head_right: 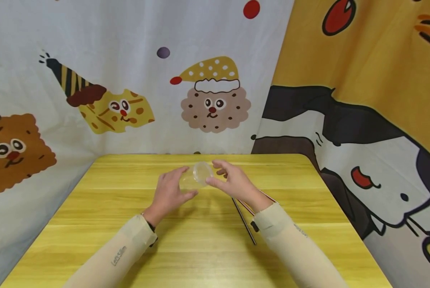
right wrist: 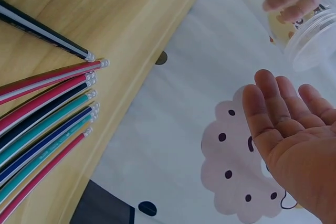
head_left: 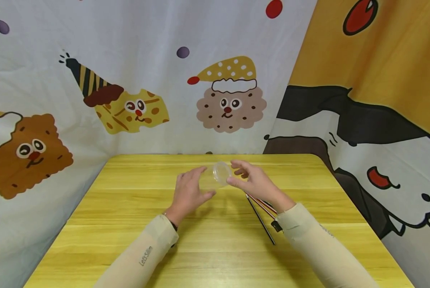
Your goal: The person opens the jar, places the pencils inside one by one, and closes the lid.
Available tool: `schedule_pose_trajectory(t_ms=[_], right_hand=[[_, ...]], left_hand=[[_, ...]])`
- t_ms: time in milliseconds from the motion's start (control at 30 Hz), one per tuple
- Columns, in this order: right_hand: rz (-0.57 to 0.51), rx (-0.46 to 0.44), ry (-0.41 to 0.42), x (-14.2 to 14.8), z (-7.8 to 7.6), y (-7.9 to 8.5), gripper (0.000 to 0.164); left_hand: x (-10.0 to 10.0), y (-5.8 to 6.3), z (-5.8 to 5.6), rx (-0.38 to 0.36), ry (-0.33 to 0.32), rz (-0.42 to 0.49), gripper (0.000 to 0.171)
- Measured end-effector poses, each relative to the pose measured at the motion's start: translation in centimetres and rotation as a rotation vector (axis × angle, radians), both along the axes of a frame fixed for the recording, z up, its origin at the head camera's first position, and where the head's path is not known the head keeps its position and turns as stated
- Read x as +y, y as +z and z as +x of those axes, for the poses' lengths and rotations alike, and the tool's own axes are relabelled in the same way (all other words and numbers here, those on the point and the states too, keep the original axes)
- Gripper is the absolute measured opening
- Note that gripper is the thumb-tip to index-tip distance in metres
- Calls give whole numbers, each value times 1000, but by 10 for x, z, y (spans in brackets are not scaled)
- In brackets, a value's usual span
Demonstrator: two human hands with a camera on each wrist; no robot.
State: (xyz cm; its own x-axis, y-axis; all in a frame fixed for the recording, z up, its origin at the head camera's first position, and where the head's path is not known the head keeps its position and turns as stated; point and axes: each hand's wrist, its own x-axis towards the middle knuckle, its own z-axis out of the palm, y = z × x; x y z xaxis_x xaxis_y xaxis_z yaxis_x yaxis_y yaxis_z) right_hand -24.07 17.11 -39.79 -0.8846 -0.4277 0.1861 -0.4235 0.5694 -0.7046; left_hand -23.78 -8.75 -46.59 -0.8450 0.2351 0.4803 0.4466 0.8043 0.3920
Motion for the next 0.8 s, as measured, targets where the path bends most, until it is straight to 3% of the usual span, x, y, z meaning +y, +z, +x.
schedule_pose_trajectory(t_ms=[367,667,800], right_hand=[[21,-43,16,-1,2,-5,79],[16,-44,30,-2,3,-7,79],[17,-40,32,-1,3,-8,77]], left_hand=[[4,5,6,161,36,-207,89],[5,5,9,256,57,-266,92],[5,6,9,261,59,-282,92]])
